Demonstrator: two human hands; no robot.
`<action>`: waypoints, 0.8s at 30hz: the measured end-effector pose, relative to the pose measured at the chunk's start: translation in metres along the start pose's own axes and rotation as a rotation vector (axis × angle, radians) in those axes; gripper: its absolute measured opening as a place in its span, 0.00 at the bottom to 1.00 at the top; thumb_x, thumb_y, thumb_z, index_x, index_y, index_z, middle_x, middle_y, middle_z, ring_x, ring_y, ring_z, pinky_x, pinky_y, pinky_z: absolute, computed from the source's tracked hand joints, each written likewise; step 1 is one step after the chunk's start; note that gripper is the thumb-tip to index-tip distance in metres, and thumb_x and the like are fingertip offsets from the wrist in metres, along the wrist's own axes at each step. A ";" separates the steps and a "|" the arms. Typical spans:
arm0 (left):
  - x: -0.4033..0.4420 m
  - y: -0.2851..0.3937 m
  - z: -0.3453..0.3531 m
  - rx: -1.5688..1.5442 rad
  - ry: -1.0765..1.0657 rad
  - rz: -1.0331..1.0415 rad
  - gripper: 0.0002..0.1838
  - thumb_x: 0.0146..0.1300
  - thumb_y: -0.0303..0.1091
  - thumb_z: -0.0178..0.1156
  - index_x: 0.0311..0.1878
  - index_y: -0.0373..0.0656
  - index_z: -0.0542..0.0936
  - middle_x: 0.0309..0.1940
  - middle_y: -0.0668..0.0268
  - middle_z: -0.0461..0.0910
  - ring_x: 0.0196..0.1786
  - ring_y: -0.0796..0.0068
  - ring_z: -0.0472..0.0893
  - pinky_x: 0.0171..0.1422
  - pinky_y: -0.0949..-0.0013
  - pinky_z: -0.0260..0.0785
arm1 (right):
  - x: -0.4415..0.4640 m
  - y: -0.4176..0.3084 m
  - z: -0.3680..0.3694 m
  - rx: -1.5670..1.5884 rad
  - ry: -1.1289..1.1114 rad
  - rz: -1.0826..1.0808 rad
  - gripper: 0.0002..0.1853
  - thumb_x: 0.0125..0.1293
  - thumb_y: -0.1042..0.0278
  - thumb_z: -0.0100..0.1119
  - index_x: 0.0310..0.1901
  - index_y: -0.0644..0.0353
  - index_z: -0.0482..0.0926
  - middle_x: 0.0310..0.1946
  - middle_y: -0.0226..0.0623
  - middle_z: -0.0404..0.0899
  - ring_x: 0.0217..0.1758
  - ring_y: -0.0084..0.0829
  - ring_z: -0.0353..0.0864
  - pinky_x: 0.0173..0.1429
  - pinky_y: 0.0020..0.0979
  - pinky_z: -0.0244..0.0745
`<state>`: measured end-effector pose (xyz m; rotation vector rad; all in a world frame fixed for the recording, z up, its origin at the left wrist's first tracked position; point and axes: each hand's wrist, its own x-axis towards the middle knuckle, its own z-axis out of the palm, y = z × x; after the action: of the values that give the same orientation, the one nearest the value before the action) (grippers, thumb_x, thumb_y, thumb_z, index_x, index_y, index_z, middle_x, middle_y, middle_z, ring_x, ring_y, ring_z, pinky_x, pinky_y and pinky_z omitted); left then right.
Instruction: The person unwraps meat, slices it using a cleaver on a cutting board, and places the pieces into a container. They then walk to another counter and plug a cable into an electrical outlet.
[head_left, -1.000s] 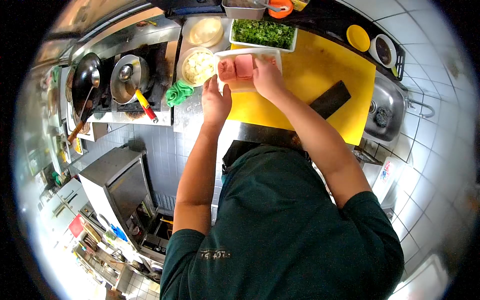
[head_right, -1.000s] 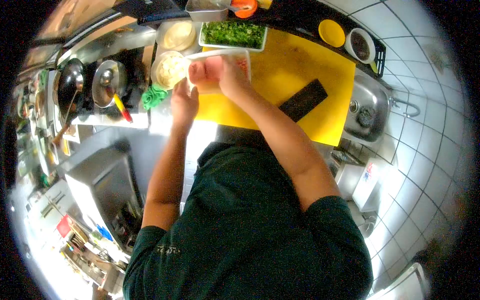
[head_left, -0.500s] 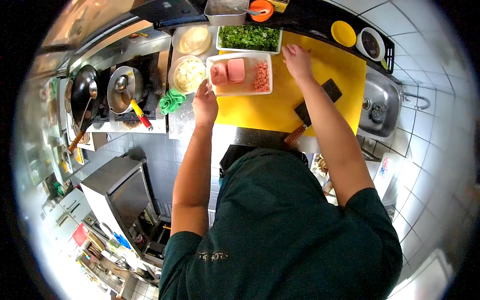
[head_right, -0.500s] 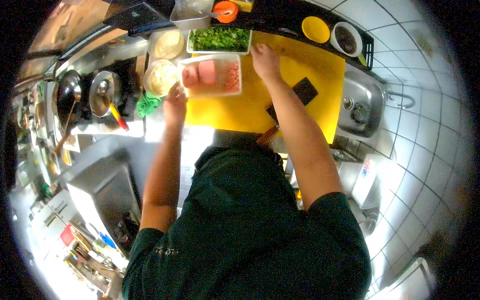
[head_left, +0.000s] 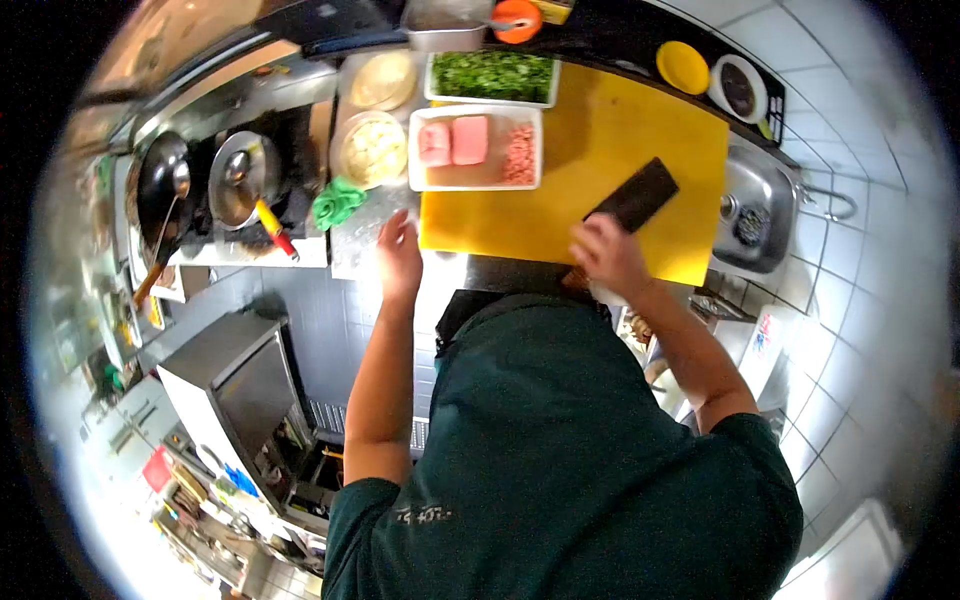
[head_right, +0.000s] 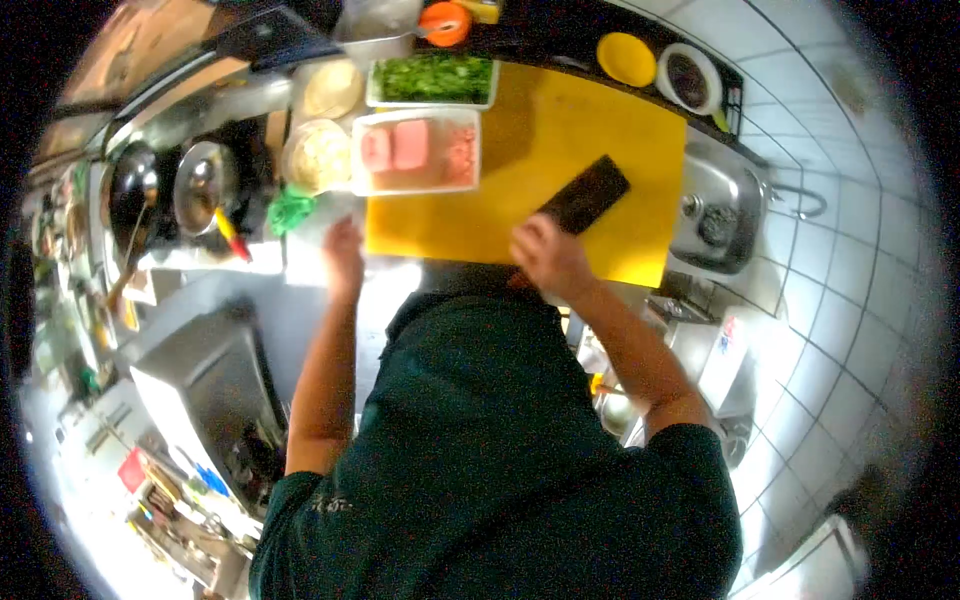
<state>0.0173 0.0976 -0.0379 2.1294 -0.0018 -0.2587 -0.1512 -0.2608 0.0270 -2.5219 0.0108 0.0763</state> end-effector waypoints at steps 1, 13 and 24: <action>-0.011 0.006 0.000 0.044 -0.010 -0.019 0.16 0.71 0.27 0.55 0.58 0.32 0.81 0.51 0.49 0.83 0.51 0.59 0.85 0.57 0.62 0.77 | -0.020 -0.002 0.007 -0.020 -0.027 0.001 0.16 0.69 0.56 0.65 0.51 0.56 0.83 0.59 0.50 0.76 0.48 0.47 0.84 0.49 0.44 0.83; -0.006 0.054 0.012 -0.072 0.047 -0.152 0.24 0.70 0.29 0.57 0.67 0.32 0.73 0.56 0.50 0.81 0.55 0.63 0.83 0.59 0.64 0.76 | -0.084 0.032 0.012 -0.021 -0.042 0.371 0.25 0.67 0.54 0.66 0.60 0.62 0.80 0.75 0.60 0.56 0.72 0.62 0.67 0.72 0.52 0.69; 0.022 0.101 0.023 -0.488 -0.024 -0.228 0.30 0.66 0.28 0.60 0.70 0.29 0.70 0.53 0.58 0.80 0.48 0.71 0.80 0.55 0.70 0.73 | -0.067 0.073 -0.043 -0.261 0.380 0.382 0.26 0.67 0.61 0.66 0.65 0.61 0.76 0.76 0.60 0.55 0.78 0.63 0.57 0.78 0.56 0.59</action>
<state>0.0450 0.0216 0.0301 1.6391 0.2659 -0.3767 -0.2175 -0.3457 0.0241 -2.7213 0.6740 -0.2657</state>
